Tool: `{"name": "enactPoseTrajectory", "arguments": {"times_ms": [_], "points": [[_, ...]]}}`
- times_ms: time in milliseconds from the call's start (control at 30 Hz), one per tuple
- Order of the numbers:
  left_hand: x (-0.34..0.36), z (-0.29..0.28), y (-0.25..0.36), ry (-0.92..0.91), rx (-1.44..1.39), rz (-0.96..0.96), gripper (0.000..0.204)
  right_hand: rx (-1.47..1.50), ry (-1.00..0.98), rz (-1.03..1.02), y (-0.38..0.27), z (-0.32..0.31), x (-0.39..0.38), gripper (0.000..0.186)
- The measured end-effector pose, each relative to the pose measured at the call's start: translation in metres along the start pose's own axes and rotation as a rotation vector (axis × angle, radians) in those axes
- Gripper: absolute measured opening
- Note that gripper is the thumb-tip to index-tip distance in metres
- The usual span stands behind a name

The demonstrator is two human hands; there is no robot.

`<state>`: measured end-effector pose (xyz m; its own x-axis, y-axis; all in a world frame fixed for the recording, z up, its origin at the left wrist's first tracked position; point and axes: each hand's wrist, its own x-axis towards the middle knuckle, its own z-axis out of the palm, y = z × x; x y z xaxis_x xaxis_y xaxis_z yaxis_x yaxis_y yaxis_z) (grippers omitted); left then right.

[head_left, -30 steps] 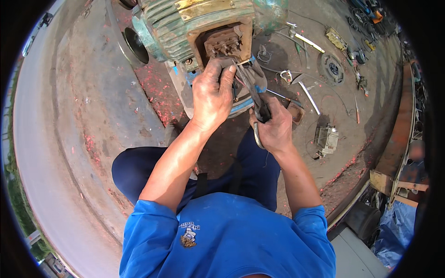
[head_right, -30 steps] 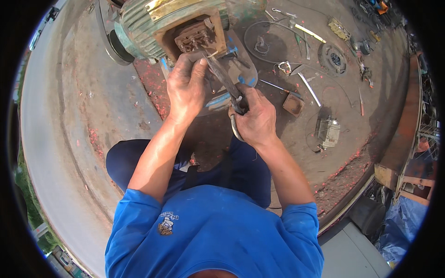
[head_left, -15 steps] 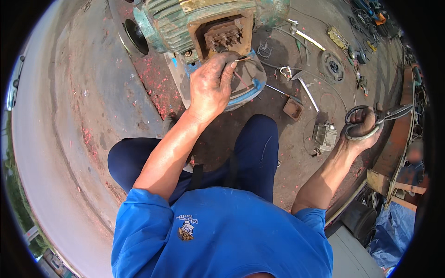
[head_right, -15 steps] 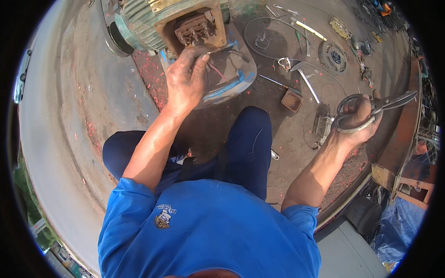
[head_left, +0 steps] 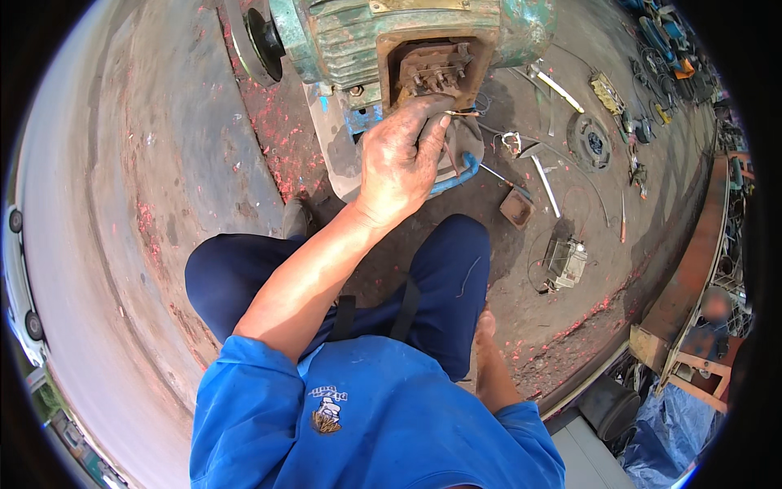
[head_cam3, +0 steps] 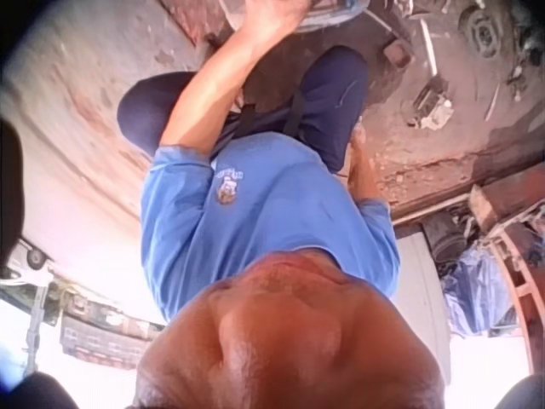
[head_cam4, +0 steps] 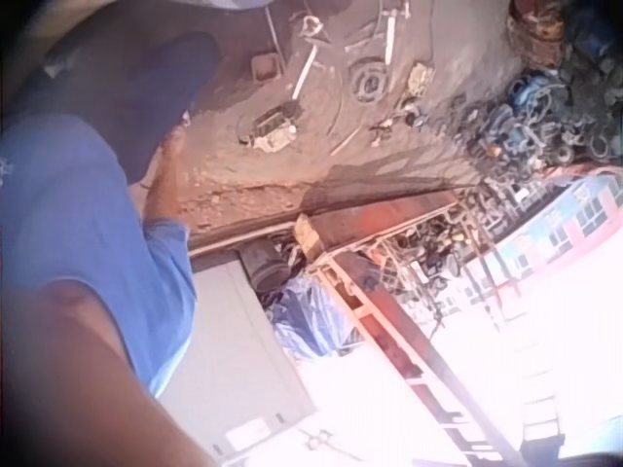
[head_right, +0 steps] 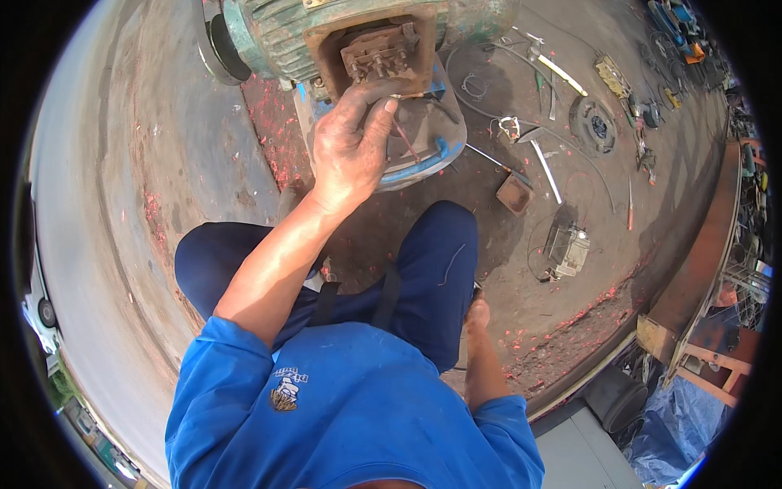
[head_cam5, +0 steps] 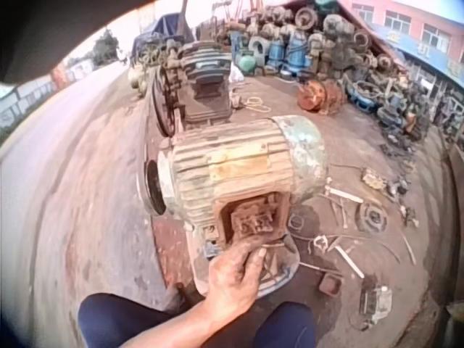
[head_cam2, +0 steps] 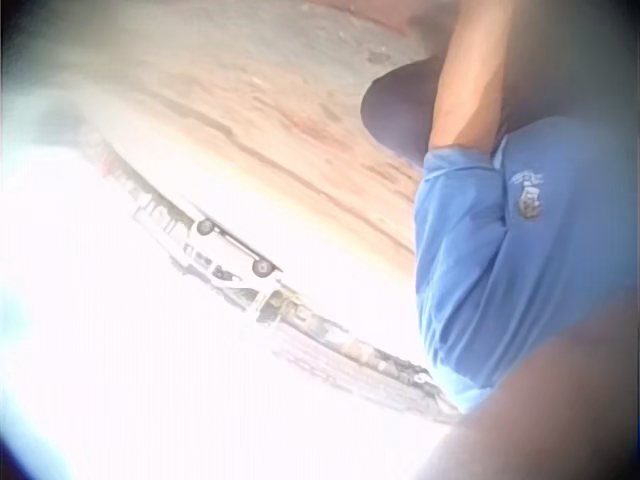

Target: The person works on the terminal box of an electric motor, stripping and twisting wires, and using pliers to adjust connections. The person handles multiple wires and tools while kneeling beside the motor in an outdoor workshop area.

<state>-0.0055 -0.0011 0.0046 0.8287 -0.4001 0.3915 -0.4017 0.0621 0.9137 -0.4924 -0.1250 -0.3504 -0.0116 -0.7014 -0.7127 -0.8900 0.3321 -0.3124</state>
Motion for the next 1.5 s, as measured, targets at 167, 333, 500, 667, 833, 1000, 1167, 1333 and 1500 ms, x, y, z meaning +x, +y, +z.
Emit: {"name": "enactPoseTrajectory", "arguments": {"times_ms": [167, 333, 500, 667, 833, 1000, 1167, 1333, 1500], "points": [[0.001, -0.005, -0.005, 0.053, 0.07, 0.08, 0.018, -0.461, 0.041, -0.612, -0.139, -0.031, -0.054, 0.025], [0.001, -0.004, -0.002, 0.01, 0.021, 0.011, 0.018, -0.09, 0.474, -1.455, -0.367, -0.076, -0.18, 0.012], [0.004, -0.007, 0.002, -0.032, -0.023, -0.043, 0.017, -0.021, 0.632, -2.091, -0.481, -0.071, -0.277, 0.037], [0.006, -0.009, 0.001, -0.011, -0.019, -0.004, 0.015, -0.227, 0.682, -2.264, -0.512, -0.061, -0.271, 0.035], [0.004, -0.008, -0.001, -0.017, -0.056, -0.021, 0.014, -0.04, 0.31, -1.923, -0.502, -0.048, -0.273, 0.014], [0.003, -0.009, -0.01, -0.015, -0.124, -0.032, 0.014, 0.548, -0.804, -0.758, -0.503, -0.055, -0.304, 0.03], [0.003, -0.007, 0.0, 0.004, -0.123, -0.076, 0.015, 0.354, -0.438, -1.329, -0.497, -0.06, -0.283, 0.016], [0.005, -0.007, -0.001, 0.009, -0.105, -0.034, 0.017, -0.062, 0.579, -2.181, -0.506, -0.058, -0.264, 0.022], [0.004, -0.008, -0.002, -0.015, -0.17, -0.086, 0.017, 0.321, -0.3, -1.441, -0.497, -0.05, -0.278, 0.011]]}}
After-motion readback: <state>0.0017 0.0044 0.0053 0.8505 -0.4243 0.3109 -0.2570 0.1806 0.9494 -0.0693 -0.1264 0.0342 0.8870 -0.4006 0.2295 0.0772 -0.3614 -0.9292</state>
